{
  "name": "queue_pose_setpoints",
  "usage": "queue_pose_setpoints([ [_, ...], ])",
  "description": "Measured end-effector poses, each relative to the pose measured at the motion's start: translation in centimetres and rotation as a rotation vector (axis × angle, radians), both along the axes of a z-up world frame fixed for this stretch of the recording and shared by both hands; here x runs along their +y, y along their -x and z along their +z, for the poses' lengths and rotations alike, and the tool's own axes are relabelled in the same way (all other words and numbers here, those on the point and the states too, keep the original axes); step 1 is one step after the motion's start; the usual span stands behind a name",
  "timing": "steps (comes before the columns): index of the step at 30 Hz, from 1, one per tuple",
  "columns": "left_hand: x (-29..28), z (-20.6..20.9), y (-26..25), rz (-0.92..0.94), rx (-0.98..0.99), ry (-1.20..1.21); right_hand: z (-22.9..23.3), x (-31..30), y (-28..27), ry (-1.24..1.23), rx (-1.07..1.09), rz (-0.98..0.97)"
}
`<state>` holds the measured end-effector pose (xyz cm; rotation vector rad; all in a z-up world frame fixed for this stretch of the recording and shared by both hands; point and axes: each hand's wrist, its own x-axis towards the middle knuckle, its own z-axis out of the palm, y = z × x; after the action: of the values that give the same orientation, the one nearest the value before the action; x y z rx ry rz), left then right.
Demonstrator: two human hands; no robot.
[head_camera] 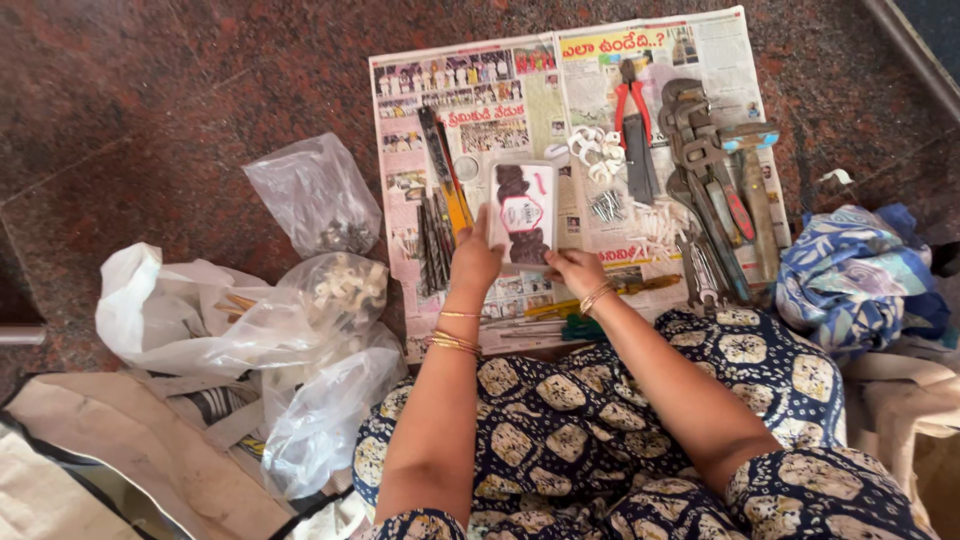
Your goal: The person sits on the floor and sorts various small hardware items, including screws, plastic clips, and tape, from plastic bags onto a newspaper spread. They handle the items one by one, placing them into piles or back into bags.
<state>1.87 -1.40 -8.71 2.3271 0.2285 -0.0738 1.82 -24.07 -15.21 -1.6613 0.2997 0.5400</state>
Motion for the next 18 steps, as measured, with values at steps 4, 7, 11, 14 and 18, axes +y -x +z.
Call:
queue_pose_setpoints([
  [4,-0.3,5.0,-0.9,0.178,-0.331,0.069,3.8,1.1,-2.2,-0.320,0.046,-0.144],
  [7,0.0,7.2,-1.1,0.280,-0.424,0.204,4.5,2.9,-6.0,-0.287,-0.014,-0.169],
  [11,0.3,8.0,-1.9,0.569,-0.271,0.860,0.7,8.2,-15.2,-0.341,-0.078,-0.283],
  [14,1.7,7.9,-2.5,0.737,-0.322,1.214,-0.8,13.9,-22.8,-0.226,-0.127,-0.410],
  [18,2.5,7.9,-2.5,0.839,-0.271,1.363,-1.7,18.4,-26.9,-0.294,-0.069,-0.285],
])
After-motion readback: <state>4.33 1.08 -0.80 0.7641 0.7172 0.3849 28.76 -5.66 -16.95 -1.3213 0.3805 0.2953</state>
